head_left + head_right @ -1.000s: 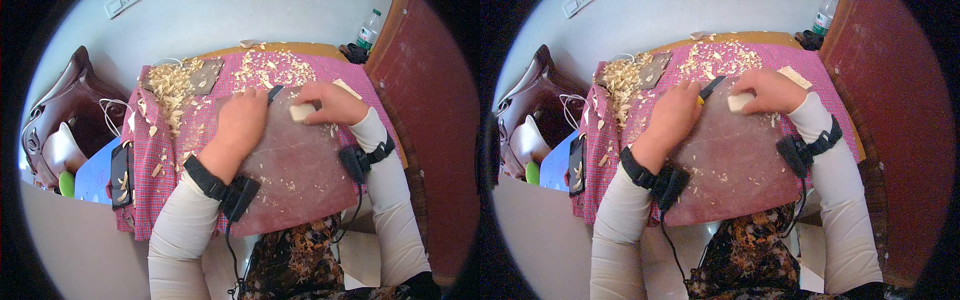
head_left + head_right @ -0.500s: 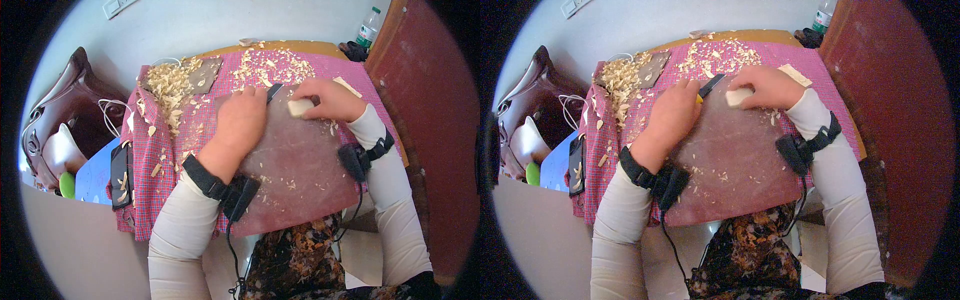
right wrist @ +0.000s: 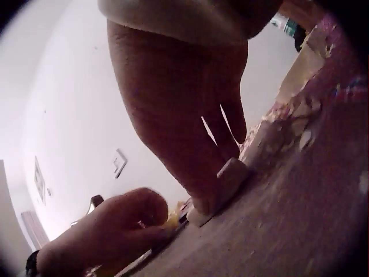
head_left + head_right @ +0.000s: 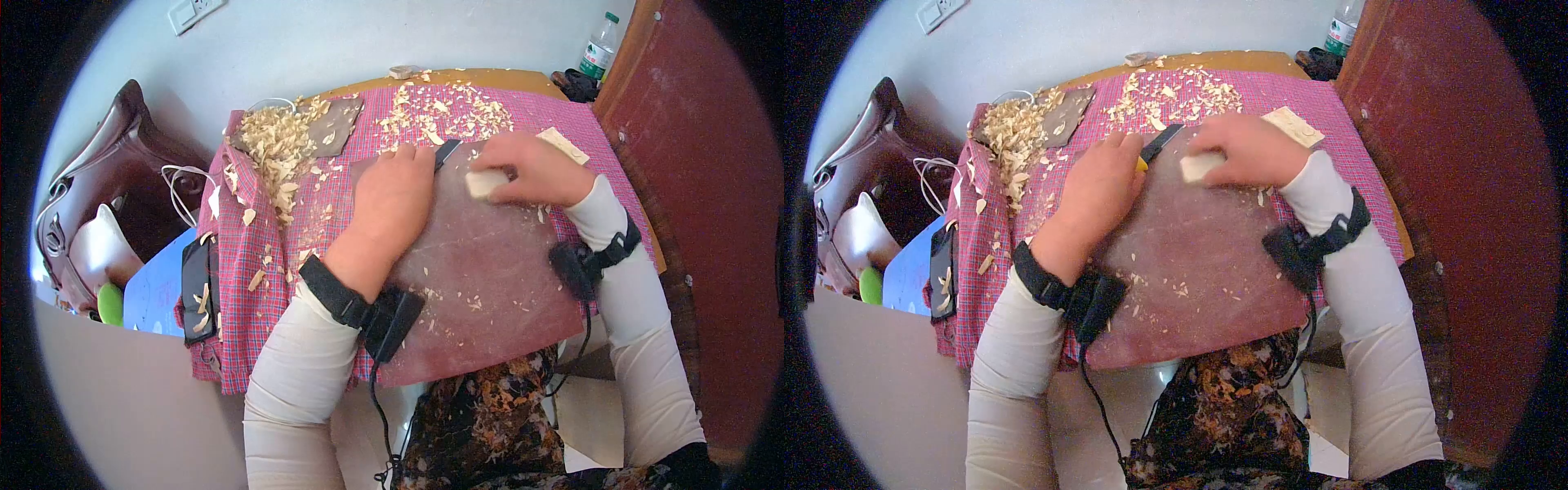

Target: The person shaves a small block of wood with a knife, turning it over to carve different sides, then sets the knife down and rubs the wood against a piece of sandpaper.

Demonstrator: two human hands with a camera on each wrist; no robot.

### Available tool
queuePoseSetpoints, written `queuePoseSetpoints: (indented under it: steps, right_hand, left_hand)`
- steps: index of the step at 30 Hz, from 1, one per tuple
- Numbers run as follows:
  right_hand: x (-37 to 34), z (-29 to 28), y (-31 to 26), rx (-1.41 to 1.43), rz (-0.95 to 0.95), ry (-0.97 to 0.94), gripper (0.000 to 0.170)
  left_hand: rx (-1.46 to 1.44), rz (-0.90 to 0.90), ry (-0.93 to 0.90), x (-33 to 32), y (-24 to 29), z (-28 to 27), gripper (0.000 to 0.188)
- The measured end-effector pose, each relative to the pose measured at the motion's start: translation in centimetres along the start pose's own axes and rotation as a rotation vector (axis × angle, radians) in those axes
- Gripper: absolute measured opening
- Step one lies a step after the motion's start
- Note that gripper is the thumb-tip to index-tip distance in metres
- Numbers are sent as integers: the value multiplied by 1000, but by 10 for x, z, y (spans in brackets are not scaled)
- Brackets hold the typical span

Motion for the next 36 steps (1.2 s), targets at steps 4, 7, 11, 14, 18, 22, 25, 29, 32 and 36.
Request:
queuePoseSetpoints:
  steps: [4, 7, 11, 14, 18, 22, 25, 29, 32, 36]
  right_hand:
    - [3, 3, 13, 92, -20, 14, 35]
    - [0, -4, 29, 13, 89, 57, 34]
    - [5, 5, -4, 39, -44, 13, 34]
    - [6, 8, 7, 111, -31, -29, 34]
    - [0, -2, 40, -23, 131, 115, 32]
    - [8, 5, 1, -5, 7, 85, 31]
    - [7, 4, 31, -49, 63, 137, 30]
    - [5, 3, 42, -106, 179, 150, 29]
    - [9, 5, 16, -113, 37, 164, 28]
    - [8, 2, 43, -142, 206, 159, 29]
  left_hand:
    - [-10, 9, 31, -2, 1, 0, 20]
    - [8, 2, 2, -1, 1, -2, 21]
    - [3, 3, 12, 0, 1, 0, 22]
    - [4, 4, 20, -2, 1, 0, 22]
    - [-8, -9, -17, 0, 2, -2, 22]
    - [1, 2, -4, 0, 0, 0, 22]
    - [0, 2, 18, 0, 2, -1, 22]
    - [-4, -4, 2, -1, 1, -1, 22]
    - [10, 2, 12, 0, 1, -1, 23]
    - [23, -30, 6, -1, 1, 0, 24]
Point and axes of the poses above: each hand's wrist, its own x-axis towards the middle knuckle, its own z-axis out of the palm, y = z × x, the point moved 6 cm from there along x, towards the middle knuckle
